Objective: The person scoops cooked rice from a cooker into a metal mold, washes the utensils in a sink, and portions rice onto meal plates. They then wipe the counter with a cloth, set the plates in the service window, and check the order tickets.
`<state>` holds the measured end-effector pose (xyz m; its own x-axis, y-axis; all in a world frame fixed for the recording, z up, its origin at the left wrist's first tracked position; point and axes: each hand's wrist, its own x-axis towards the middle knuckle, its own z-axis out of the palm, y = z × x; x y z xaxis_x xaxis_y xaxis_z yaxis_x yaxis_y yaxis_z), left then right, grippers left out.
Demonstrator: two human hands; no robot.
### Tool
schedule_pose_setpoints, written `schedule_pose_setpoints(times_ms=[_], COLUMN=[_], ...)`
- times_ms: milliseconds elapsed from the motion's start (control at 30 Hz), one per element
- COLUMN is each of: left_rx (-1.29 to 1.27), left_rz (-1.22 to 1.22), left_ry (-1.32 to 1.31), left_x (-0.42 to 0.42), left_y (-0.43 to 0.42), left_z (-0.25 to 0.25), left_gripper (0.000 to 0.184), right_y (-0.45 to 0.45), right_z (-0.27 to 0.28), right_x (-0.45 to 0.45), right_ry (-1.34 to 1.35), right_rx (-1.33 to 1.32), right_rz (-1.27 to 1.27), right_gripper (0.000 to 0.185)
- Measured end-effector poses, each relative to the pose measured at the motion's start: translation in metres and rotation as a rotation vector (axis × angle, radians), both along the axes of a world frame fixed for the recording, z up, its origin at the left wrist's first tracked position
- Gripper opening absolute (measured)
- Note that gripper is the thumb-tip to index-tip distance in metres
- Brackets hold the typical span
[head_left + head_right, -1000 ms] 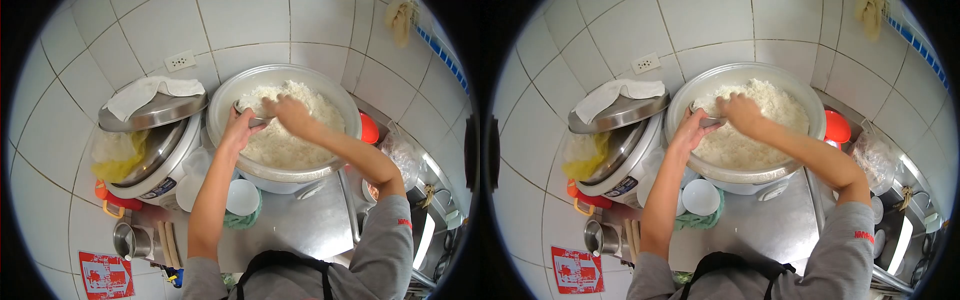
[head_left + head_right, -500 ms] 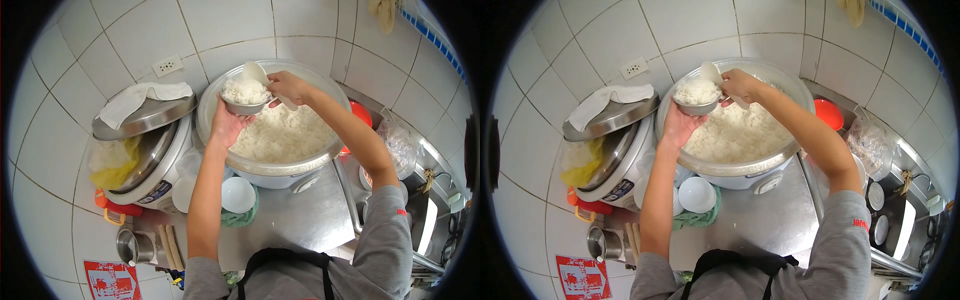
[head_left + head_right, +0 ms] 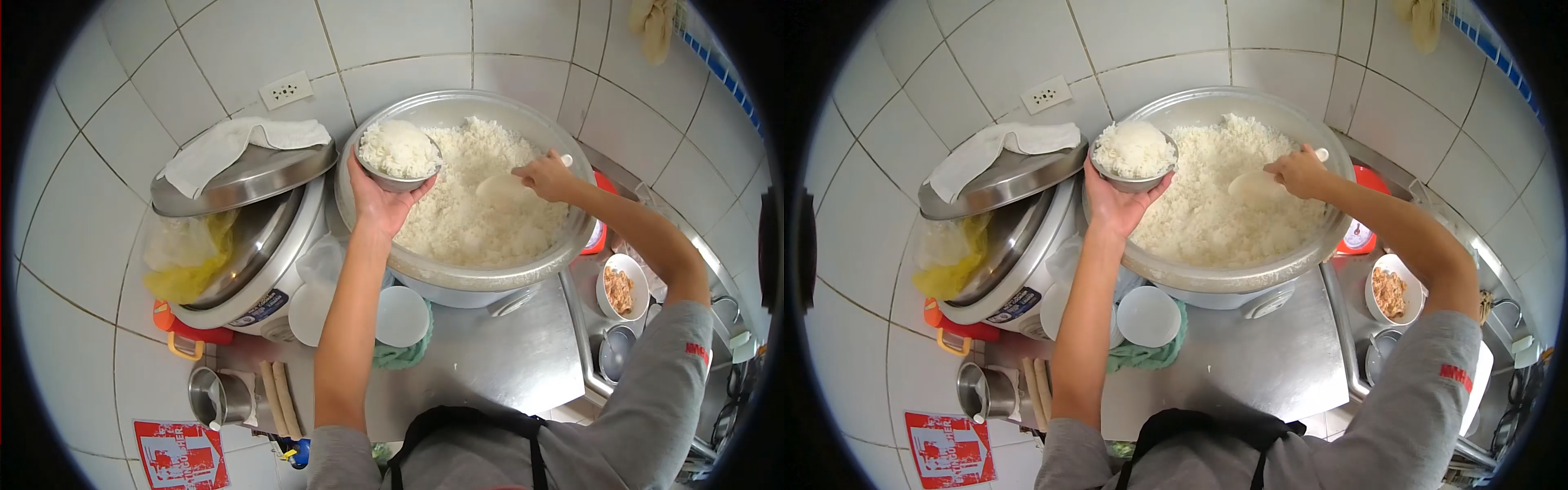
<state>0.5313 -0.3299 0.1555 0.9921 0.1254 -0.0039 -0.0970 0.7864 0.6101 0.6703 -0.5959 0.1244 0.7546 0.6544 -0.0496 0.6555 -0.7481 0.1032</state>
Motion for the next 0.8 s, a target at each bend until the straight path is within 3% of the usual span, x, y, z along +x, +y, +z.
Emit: schedule_pose_setpoints(times_ms=[267, 433, 533, 633, 733, 800], left_rx=[0.077, 0.033, 0.037, 0.036, 0.044, 0.060], left_rz=[0.038, 0.090, 0.095, 0.118, 0.159, 0.156], left_ry=[0.019, 0.074, 0.060, 0.053, 0.065, 0.080], left_x=[0.004, -0.001, 0.002, 0.003, 0.001, 0.001], left_y=[0.002, -0.003, 0.000, 0.001, -0.002, -0.001], left_z=[-0.007, -0.001, -0.001, -0.001, 0.000, 0.001], left_gripper=[0.066, 0.058, 0.058, 0.058, 0.059, 0.059], right_y=[0.015, 0.041, 0.040, 0.039, 0.031, 0.031], right_z=[-0.018, -0.019, -0.022, -0.009, 0.016, 0.053], right_x=[-0.042, -0.060, -0.042, -0.038, -0.017, -0.008], right_ry=[0.241, 0.403, 0.786, 1.080, 0.917, 0.566], right_rx=[0.020, 0.043, 0.159, 0.264, 0.435, 0.480], right_rz=[0.042, 0.202, 0.220, -0.028, -0.043, -0.117], right_gripper=[0.030, 0.033, 0.032, 0.038, 0.039, 0.039])
